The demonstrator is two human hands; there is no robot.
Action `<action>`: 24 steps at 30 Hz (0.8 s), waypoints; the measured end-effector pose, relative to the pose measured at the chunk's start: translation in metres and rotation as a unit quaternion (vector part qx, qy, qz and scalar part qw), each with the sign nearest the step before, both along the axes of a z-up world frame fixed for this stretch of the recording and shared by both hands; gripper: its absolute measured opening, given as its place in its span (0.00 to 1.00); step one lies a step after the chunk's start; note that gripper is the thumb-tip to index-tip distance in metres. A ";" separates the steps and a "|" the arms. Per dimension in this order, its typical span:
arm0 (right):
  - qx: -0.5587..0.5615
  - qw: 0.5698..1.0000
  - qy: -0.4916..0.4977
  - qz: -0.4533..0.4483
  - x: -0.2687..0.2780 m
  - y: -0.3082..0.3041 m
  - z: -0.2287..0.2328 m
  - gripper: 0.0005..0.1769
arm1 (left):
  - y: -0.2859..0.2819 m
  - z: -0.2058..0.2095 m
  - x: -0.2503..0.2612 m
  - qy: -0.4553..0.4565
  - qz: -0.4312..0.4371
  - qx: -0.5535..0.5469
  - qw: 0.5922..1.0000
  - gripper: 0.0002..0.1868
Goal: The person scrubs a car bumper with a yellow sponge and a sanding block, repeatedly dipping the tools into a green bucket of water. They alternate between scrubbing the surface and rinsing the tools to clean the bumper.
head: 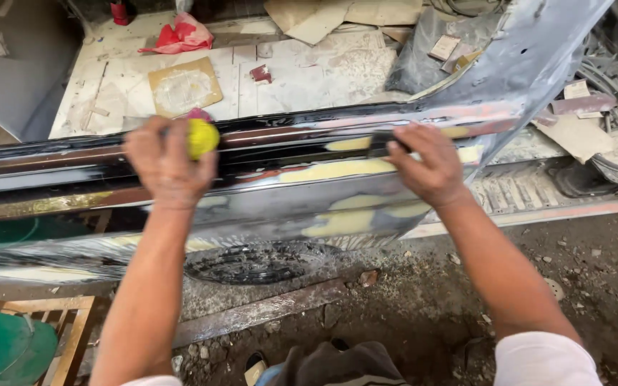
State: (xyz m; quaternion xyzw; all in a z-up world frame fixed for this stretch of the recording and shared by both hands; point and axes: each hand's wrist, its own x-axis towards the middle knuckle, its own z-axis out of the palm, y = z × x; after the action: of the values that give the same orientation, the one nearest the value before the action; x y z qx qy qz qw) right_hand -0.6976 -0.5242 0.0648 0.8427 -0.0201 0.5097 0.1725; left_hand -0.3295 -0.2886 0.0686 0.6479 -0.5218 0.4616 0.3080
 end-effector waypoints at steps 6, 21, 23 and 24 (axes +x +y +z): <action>0.100 0.993 -0.044 -0.051 -0.055 -0.021 -0.013 0.16 | -0.138 0.016 -0.160 -0.015 -0.207 0.049 0.977 0.11; 0.224 0.962 -0.127 -0.093 -0.111 -0.041 -0.044 0.20 | -0.136 0.040 -0.156 -0.141 -0.244 0.160 0.946 0.09; 0.229 0.963 -0.122 -0.076 -0.108 -0.039 -0.046 0.20 | -0.119 0.044 -0.146 -0.147 -0.208 0.166 0.953 0.08; 0.231 0.964 -0.119 -0.061 -0.107 -0.039 -0.046 0.19 | -0.111 0.047 -0.142 -0.155 -0.172 0.167 0.958 0.07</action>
State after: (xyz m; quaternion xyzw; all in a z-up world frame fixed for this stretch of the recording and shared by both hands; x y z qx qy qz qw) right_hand -0.8049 -0.5627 0.0191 0.7904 -0.2085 0.5761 0.0003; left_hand -0.4718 -0.3995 0.1153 0.5111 -0.7364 0.4029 0.1850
